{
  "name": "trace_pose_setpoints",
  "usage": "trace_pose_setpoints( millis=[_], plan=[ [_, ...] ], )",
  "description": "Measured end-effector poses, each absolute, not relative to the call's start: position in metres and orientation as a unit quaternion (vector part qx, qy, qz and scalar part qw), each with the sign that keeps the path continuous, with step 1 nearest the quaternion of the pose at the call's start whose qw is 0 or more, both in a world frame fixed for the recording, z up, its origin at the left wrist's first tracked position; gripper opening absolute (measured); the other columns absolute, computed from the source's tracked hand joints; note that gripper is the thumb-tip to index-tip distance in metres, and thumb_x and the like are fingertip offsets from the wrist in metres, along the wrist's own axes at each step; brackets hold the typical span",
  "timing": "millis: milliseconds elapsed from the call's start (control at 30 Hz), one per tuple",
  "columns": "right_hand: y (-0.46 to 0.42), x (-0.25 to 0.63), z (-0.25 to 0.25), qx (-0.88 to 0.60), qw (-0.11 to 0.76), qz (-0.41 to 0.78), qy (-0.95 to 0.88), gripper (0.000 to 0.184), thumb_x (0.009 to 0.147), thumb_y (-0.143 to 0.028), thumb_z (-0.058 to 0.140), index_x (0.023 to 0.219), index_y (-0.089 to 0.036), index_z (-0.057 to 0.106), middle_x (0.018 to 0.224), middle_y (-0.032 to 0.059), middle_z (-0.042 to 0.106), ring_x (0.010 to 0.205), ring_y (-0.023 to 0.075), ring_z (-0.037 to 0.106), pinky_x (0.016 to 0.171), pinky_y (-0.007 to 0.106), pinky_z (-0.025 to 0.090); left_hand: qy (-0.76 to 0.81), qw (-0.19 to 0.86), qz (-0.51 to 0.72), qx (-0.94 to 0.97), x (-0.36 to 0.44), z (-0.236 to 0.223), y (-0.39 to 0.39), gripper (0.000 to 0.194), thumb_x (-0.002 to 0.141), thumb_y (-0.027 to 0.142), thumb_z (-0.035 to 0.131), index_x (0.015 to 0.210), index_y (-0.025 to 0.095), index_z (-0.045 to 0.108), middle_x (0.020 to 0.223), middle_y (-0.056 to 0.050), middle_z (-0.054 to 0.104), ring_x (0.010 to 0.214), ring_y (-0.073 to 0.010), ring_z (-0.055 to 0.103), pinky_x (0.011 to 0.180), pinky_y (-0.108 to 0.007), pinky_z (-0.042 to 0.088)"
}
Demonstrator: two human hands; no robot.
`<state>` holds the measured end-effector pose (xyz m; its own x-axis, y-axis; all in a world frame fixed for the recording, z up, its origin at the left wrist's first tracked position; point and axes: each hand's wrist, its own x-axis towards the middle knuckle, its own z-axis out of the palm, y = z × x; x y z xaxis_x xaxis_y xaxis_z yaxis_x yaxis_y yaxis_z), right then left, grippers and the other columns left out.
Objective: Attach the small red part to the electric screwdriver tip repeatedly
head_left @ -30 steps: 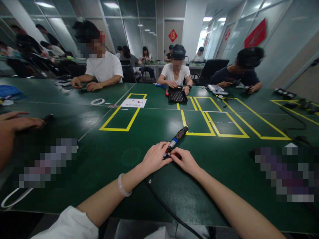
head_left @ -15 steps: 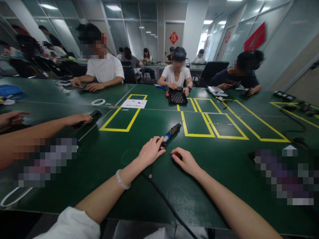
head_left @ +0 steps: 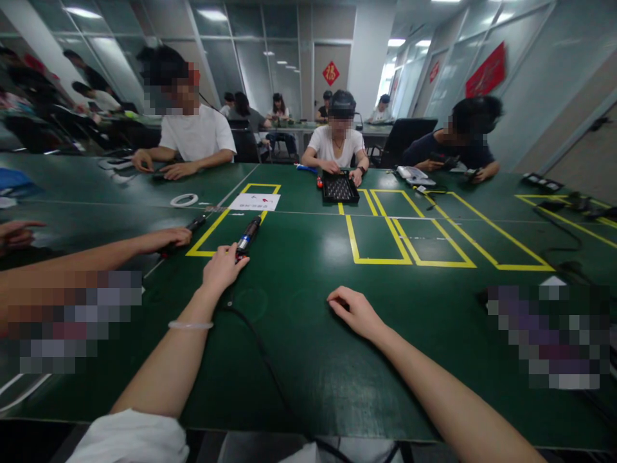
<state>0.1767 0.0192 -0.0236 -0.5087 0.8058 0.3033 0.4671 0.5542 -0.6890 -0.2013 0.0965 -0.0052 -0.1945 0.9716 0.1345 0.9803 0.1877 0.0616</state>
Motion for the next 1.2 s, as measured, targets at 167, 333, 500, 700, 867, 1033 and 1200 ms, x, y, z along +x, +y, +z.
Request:
trace_pose_setpoints(
  millis=[167, 333, 500, 700, 867, 1033, 1200],
  plan=[
    [0.019, 0.176, -0.023, -0.389, 0.305, 0.268, -0.827, 0.009, 0.091, -0.018, 0.052, 0.09, -0.019, 0.061, 0.083, 0.0025, 0.062, 0.075, 0.0151, 0.057, 0.071, 0.026, 0.044, -0.815, 0.028, -0.065, -0.575, -0.255, -0.004, 0.097, 0.067, 0.088, 0.059, 0.033, 0.137, 0.015, 0.043, 0.131, -0.024, 0.045, 0.113, -0.0408, 0.05, 0.085, -0.049, 0.045],
    [0.018, 0.174, -0.021, -0.393, 0.3, 0.266, -0.827, 0.01, 0.091, -0.018, 0.052, 0.089, -0.018, 0.062, 0.081, 0.0025, 0.062, 0.075, 0.0153, 0.057, 0.07, 0.026, 0.043, -0.832, 0.068, -0.081, -0.545, -0.264, 0.001, 0.087, 0.066, 0.087, 0.056, 0.037, 0.136, 0.013, 0.043, 0.124, -0.026, 0.05, 0.108, -0.0416, 0.053, 0.086, -0.051, 0.042],
    [0.018, 0.175, -0.02, -0.389, 0.296, 0.265, -0.831, 0.01, 0.091, -0.018, 0.051, 0.09, -0.019, 0.062, 0.083, 0.0029, 0.062, 0.076, 0.0156, 0.057, 0.071, 0.027, 0.044, -0.825, 0.12, -0.075, -0.547, -0.251, 0.007, 0.079, 0.048, 0.082, 0.047, 0.051, 0.115, 0.012, 0.056, 0.115, -0.021, 0.055, 0.102, -0.0357, 0.055, 0.082, -0.043, 0.046],
    [0.018, 0.174, -0.02, -0.389, 0.293, 0.264, -0.833, 0.011, 0.091, -0.019, 0.051, 0.091, -0.019, 0.062, 0.083, 0.003, 0.062, 0.076, 0.0158, 0.057, 0.071, 0.027, 0.044, -0.821, 0.126, -0.154, -0.534, -0.24, 0.009, 0.079, 0.04, 0.089, 0.043, 0.04, 0.106, 0.012, 0.059, 0.111, -0.019, 0.06, 0.101, -0.0324, 0.057, 0.086, -0.044, 0.044],
    [0.019, 0.173, -0.021, -0.391, 0.294, 0.266, -0.831, 0.01, 0.09, -0.018, 0.052, 0.089, -0.019, 0.062, 0.082, 0.003, 0.062, 0.075, 0.0158, 0.057, 0.071, 0.028, 0.044, -0.679, -0.163, -0.326, -0.637, -0.183, 0.01, 0.081, 0.042, 0.086, 0.046, 0.046, 0.11, 0.014, 0.058, 0.1, -0.01, 0.068, 0.09, -0.0215, 0.064, 0.085, -0.035, 0.048],
    [0.019, 0.173, -0.023, -0.385, 0.301, 0.273, -0.828, 0.009, 0.09, -0.018, 0.052, 0.093, -0.019, 0.061, 0.08, 0.0019, 0.061, 0.074, 0.0148, 0.057, 0.07, 0.027, 0.044, -0.468, -0.41, -0.26, -0.739, -0.095, 0.007, 0.057, 0.042, 0.085, 0.042, 0.053, 0.118, 0.017, 0.062, 0.108, -0.007, 0.067, 0.096, -0.0175, 0.062, 0.088, -0.031, 0.046],
    [0.018, 0.171, -0.029, -0.365, 0.298, 0.307, -0.827, 0.03, 0.085, -0.018, 0.06, 0.114, -0.021, 0.053, 0.084, 0.0003, 0.062, 0.075, 0.0142, 0.058, 0.072, 0.026, 0.046, -0.396, -0.494, -0.215, -0.743, -0.048, 0.002, 0.03, 0.048, 0.086, 0.036, 0.056, 0.13, 0.016, 0.053, 0.096, -0.006, 0.065, 0.084, -0.0139, 0.06, 0.076, -0.026, 0.046]
  ],
)
